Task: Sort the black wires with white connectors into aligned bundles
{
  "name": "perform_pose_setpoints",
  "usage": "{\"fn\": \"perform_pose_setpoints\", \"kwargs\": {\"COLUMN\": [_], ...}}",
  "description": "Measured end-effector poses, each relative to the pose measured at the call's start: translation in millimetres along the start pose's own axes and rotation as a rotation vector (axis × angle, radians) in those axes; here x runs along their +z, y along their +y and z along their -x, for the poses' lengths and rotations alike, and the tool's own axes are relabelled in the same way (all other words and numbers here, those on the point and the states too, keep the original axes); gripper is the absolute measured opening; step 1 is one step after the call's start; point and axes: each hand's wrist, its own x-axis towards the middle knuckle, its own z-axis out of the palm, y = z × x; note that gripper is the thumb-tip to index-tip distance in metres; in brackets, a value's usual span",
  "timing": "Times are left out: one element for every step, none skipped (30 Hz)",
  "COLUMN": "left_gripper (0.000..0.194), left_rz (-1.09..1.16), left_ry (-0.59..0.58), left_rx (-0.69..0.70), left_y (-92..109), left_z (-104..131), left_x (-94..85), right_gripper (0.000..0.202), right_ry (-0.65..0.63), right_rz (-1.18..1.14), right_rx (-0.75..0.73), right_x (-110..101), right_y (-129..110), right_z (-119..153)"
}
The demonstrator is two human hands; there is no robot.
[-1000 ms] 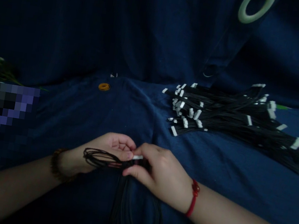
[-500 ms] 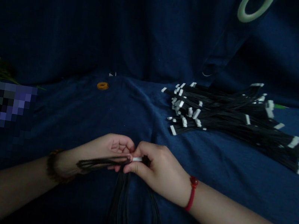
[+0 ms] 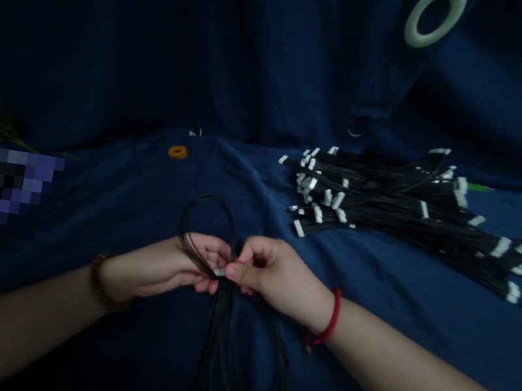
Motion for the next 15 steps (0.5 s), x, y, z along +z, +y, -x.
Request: {"fn": "perform_pose_setpoints", "kwargs": {"left_gripper": [0.022,0.028,0.033,0.035,0.036,0.035,0.033,0.031,0.029,0.028,0.026,0.023,0.021,0.02,0.019], "left_rz": [0.016,0.017,0.009,-0.004,-0.017,-0.031,-0.047,-0.066,-0.083,-0.09,-0.093,-0.089,-0.081,-0.068,-0.054], "left_ry": [-0.039,-0.072,-0.095,-0.105,-0.101,-0.086,-0.066,-0.044,-0.022,-0.004,0.004,0.006,0.007,0.005,0.003], "left_rx": [0.007,0.019,0.035,0.05,0.062,0.07,0.07,0.066,0.06,0.051,0.04,0.031,0.025,0.017,0.009], "left_y": [0.1,-0.5,-1.4,-2.4,-3.4,-4.1,-4.5,-4.6,-4.3,-3.9,-3.4,-3.0,-2.7,-2.6,-2.7], "left_z": [1.2,2.0,2.5,2.6,2.3,1.7,1.0,0.1,-0.7,-1.3,-1.8,-2.1,-2.2,-2.3,-2.4], "left_x": [-2.4,-4.4,-5.8,-6.5,-6.6,-6.1,-5.2,-4.2,-3.3,-2.5,-2.1,-1.9,-1.9,-2.2,-2.7], "right_gripper": [0.033,0.034,0.034,0.034,0.034,0.033,0.033,0.033,0.033,0.033,0.032,0.032,0.031,0.03,0.03], "right_ry": [0.001,0.0,0.0,0.0,0.0,0.0,-0.001,-0.004,-0.006,-0.011,-0.016,-0.021,-0.023,-0.022,-0.018], "right_rz": [-0.006,-0.01,-0.013,-0.015,-0.018,-0.024,-0.03,-0.037,-0.042,-0.043,-0.042,-0.033,-0.024,-0.012,0.0], "right_rx": [0.008,0.011,0.014,0.014,0.016,0.019,0.024,0.028,0.031,0.031,0.025,0.016,0.005,-0.002,-0.007], "right_x": [-0.9,-1.7,-2.2,-2.7,-2.9,-3.1,-3.2,-3.2,-3.2,-3.2,-3.1,-3.0,-2.9,-2.7,-2.6], "right_y": [-0.1,-0.1,-0.2,-0.4,-0.6,-0.8,-1.0,-1.1,-1.0,-0.8,-0.5,-0.1,0.3,0.6,0.8], "right_z": [0.0,0.0,0.0,0.0,0.0,-0.1,-0.3,-0.4,-0.5,-0.6,-0.5,-0.3,0.0,0.4,1.0]}}
